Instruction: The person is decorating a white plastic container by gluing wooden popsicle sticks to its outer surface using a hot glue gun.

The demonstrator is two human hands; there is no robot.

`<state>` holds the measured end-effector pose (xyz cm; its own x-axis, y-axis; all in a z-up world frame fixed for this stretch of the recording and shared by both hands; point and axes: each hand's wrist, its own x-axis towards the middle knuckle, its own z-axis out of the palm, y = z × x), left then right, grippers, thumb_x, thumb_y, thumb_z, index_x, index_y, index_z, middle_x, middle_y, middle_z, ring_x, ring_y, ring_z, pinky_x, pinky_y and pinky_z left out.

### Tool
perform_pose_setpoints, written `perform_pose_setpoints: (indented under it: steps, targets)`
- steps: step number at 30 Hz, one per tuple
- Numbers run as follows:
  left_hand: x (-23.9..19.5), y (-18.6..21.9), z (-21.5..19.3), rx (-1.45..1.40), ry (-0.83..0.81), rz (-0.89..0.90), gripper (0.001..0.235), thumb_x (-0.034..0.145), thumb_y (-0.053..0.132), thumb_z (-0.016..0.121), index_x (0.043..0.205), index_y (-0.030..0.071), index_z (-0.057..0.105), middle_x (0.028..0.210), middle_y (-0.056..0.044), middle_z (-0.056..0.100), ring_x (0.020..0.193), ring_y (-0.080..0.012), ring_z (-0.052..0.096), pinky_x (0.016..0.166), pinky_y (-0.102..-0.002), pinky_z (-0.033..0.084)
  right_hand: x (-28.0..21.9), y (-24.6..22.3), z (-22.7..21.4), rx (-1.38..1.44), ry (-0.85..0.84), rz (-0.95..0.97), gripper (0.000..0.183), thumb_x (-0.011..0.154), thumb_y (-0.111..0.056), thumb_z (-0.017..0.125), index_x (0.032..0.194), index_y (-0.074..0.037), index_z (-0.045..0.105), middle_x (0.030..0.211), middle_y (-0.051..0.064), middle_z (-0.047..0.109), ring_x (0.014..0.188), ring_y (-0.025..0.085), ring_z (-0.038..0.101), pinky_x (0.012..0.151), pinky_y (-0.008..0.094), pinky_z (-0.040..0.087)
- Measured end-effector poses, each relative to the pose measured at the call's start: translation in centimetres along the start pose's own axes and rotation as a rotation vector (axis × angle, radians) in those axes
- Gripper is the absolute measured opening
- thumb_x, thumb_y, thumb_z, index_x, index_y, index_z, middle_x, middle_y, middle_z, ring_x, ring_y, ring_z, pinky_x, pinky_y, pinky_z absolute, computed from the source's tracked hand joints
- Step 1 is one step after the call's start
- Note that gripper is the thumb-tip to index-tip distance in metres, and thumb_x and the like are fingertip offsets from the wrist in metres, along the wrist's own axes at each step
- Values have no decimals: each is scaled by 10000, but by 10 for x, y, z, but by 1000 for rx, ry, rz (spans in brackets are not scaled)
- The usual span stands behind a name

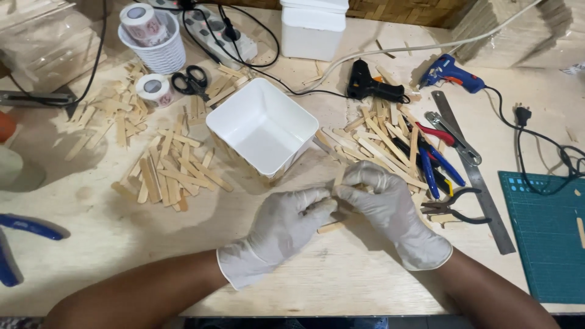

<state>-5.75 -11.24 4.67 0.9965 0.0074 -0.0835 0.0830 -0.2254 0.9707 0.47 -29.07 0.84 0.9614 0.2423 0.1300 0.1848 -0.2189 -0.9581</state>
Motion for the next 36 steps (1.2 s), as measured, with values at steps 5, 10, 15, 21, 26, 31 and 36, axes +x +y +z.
perform_pose_setpoints:
  steps: [5,10,15,21,26,31,36]
  targets:
    - [12,9,-37,286,276,723,47,850,152,768,852,112,792,646,-82,708,632,-254,718,617,-341,583,2,-50,1,106,109,221,78,877,-68,808,906,-85,737,806,9,725,766,98,589,741,253,485]
    - [18,49,-102,214,233,858,135,975,124,675,951,92,804,641,-28,675,680,-205,684,825,-330,605,6,-39,0,143,135,190,57,935,-69,746,945,-97,697,863,59,768,764,97,630,796,251,512]
    - [37,11,-106,635,43,699,350,871,395,765,1059,101,742,933,-91,767,1084,-337,686,981,-482,465,13,-14,-2,145,121,201,129,960,-33,703,1075,-91,708,868,99,757,781,174,720,818,285,527]
    - [46,-33,-89,1014,31,591,530,677,464,798,1059,109,704,1016,-128,733,1152,-323,625,1104,-567,294,12,-20,7,115,115,291,226,901,-16,749,1109,-102,735,941,49,760,842,124,675,875,301,554]
    - [54,-30,-83,1022,106,684,252,697,386,804,814,197,685,768,4,729,909,-151,697,1065,-432,333,8,-19,11,148,101,308,208,854,12,790,1040,-71,752,926,67,762,835,147,687,869,328,567]
    - [42,-10,-79,757,85,589,273,670,362,858,806,186,699,771,4,728,915,-154,692,1043,-397,383,5,-33,15,187,89,313,238,814,32,819,1025,-65,765,869,95,760,789,190,725,825,345,599]
    - [29,4,-67,180,-2,207,402,593,335,992,941,212,835,904,-18,746,1040,-204,645,1003,-337,496,-1,-60,20,129,167,151,216,789,15,846,963,-78,759,787,54,731,736,110,650,673,280,589]
